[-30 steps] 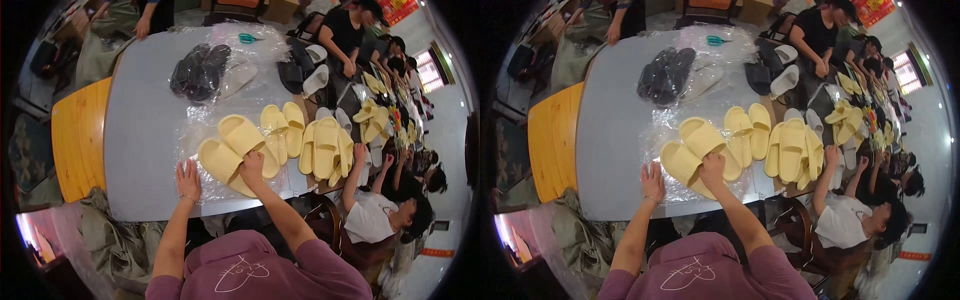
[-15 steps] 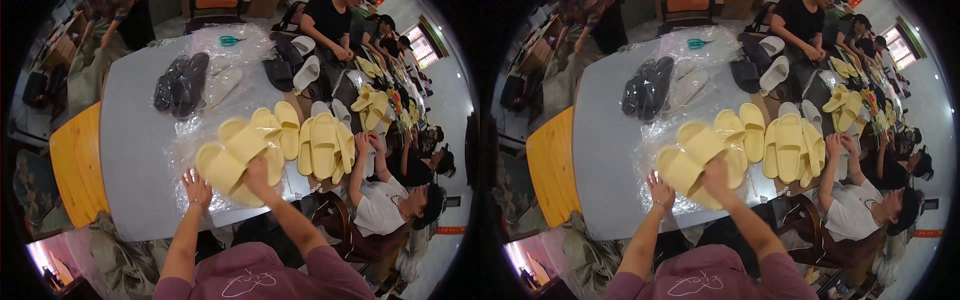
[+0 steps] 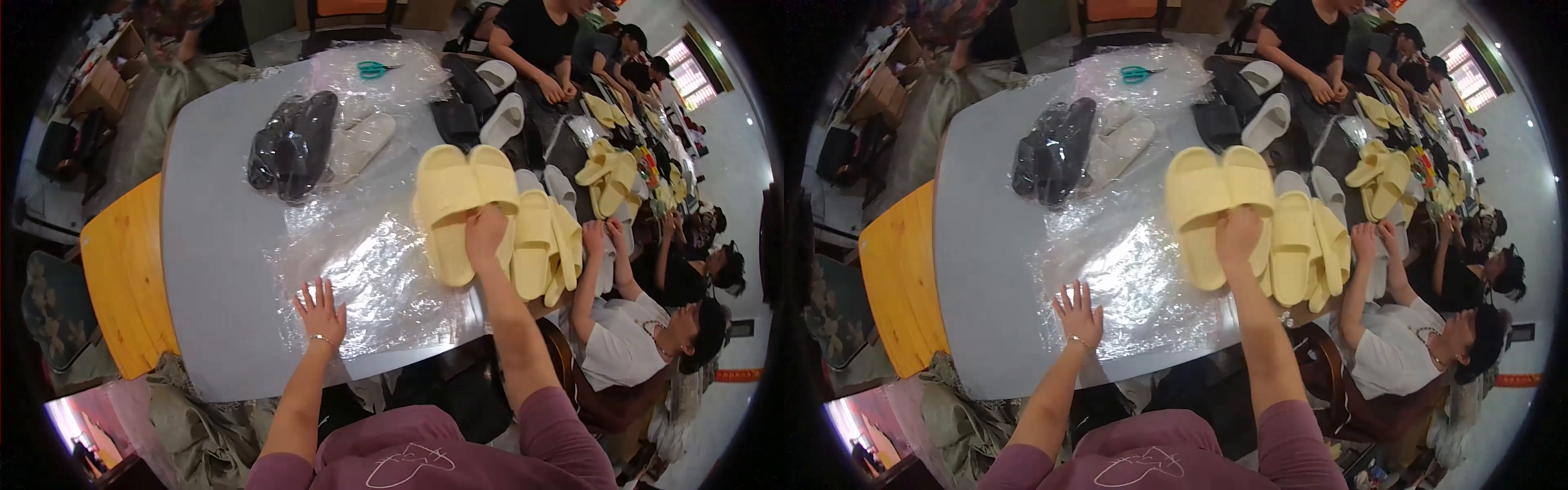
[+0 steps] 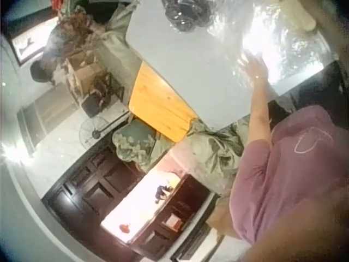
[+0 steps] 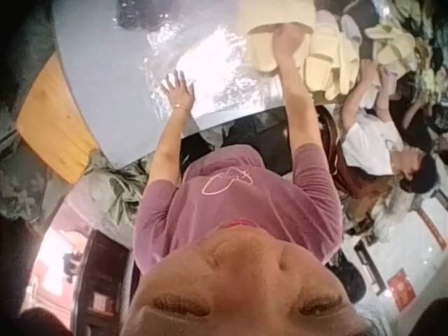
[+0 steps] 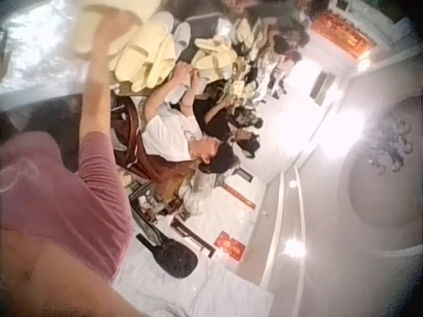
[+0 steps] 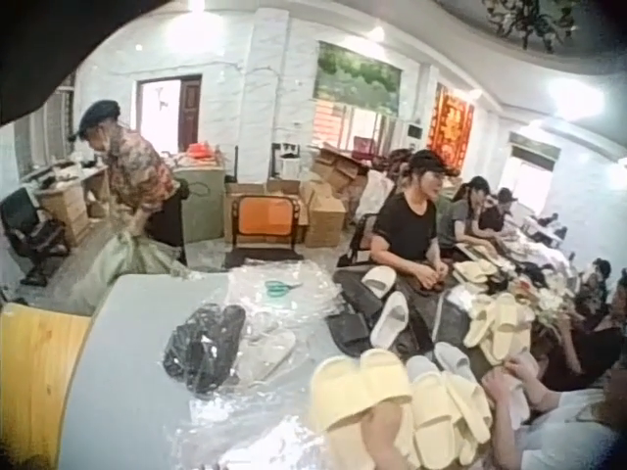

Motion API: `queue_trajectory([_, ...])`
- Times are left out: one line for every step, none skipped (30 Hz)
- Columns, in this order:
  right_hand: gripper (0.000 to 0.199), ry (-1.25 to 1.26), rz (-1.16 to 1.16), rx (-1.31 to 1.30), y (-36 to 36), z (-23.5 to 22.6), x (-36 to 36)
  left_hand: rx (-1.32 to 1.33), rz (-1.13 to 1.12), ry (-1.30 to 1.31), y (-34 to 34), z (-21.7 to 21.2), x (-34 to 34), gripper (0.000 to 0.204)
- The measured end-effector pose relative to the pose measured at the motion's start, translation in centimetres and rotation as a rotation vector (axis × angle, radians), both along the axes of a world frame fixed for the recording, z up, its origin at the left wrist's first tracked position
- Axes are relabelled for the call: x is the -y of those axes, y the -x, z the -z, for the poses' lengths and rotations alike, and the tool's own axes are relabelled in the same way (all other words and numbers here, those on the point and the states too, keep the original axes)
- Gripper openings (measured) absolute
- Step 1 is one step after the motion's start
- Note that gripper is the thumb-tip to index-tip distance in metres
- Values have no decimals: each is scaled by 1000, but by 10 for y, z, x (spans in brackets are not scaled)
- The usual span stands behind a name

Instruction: Sorting and placing foam slippers into plastic bags at a communal work table.

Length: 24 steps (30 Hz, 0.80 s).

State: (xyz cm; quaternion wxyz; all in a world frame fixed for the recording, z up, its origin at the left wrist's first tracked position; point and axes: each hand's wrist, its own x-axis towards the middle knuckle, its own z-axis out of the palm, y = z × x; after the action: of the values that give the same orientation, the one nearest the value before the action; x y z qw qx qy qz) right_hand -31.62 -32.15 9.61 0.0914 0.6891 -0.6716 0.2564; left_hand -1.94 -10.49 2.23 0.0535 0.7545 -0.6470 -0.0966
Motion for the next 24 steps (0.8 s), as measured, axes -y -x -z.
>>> queue_trajectory([16, -113, 96, -47, 4, -4, 11, -3, 12, 13, 0, 1, 1, 63])
queue_trajectory([16, -109, 79, -33, 9, 0, 16, -24, 7, 7, 0, 0, 1, 64])
queue_trajectory([21, -217, 141, -39, 11, 4, 18, -43, 2, 4, 0, -1, 2, 64])
queue_trajectory([28, -331, 199, -46, 7, 10, 18, -25, -17, 5, -1, 1, 0, 64])
queue_trajectory([28, -334, 170, -29, -8, 4, 13, -43, -19, -11, -4, 2, -3, 65])
queue_trajectory([34, -233, 199, 6, -19, -6, 6, -61, -21, -26, -6, 3, -5, 65])
queue_trajectory([41, -131, 241, 37, -26, -18, -4, 10, -16, 6, -2, -5, -3, 62])
queue_trajectory([46, -67, 198, -6, -39, -25, -21, -92, 43, -10, -7, -9, 3, 59])
queue_trajectory([51, 2, 162, -52, -52, -26, -41, -197, 110, -22, -11, -13, 17, 56])
queue_trajectory([55, -147, -35, 28, -53, -15, -67, -241, 156, 204, -8, -41, 40, 53])
queue_trajectory([59, -296, -247, 115, -62, -4, -94, -254, 52, 327, -16, -53, 67, 55])
queue_trajectory([64, -367, -403, 41, -77, -8, -116, -270, -53, 444, -24, -61, 95, 56])
queue_trajectory([69, -433, -574, -32, -91, -13, -133, -351, -261, 545, -38, -52, 122, 60])
queue_trajectory([73, -579, -535, -95, -98, -6, -146, -426, -473, 657, -61, -33, 153, 64])
queue_trajectory([76, -718, -513, -156, -109, 4, -155, -650, -773, 620, -101, -5, 180, 68])
queue_trajectory([76, -706, -537, -142, -114, 15, -161, -884, -1061, 563, -138, 13, 194, 73])
queue_trajectory([79, -725, -534, -148, -105, 30, -164, -898, -1026, 541, -146, 18, 209, 73])
queue_trajectory([82, -741, -532, -147, -99, 37, -165, -1379, -1146, 405, -153, 18, 223, 71])
queue_trajectory([82, -741, -495, -133, -97, 39, -165, -1853, -1245, 214, -158, 19, 235, 69])
queue_trajectory([84, -777, -495, -186, -97, 40, -163, -1854, -1214, 175, -159, 19, 246, 69])
queue_trajectory([85, -816, -497, -239, -97, 40, -162, -1894, -1272, 165, -158, 21, 250, 59])
queue_trajectory([89, -832, -503, -241, -95, 43, -162, -1931, -1335, 159, -160, 22, 255, 51])
queue_trajectory([89, -831, -487, -233, -97, 41, -161, -1929, -1320, 144, -173, 23, 258, 51])
queue_trajectory([89, -844, -509, -236, -100, 38, -160, -1927, -1186, 248, -190, 26, 260, 41])
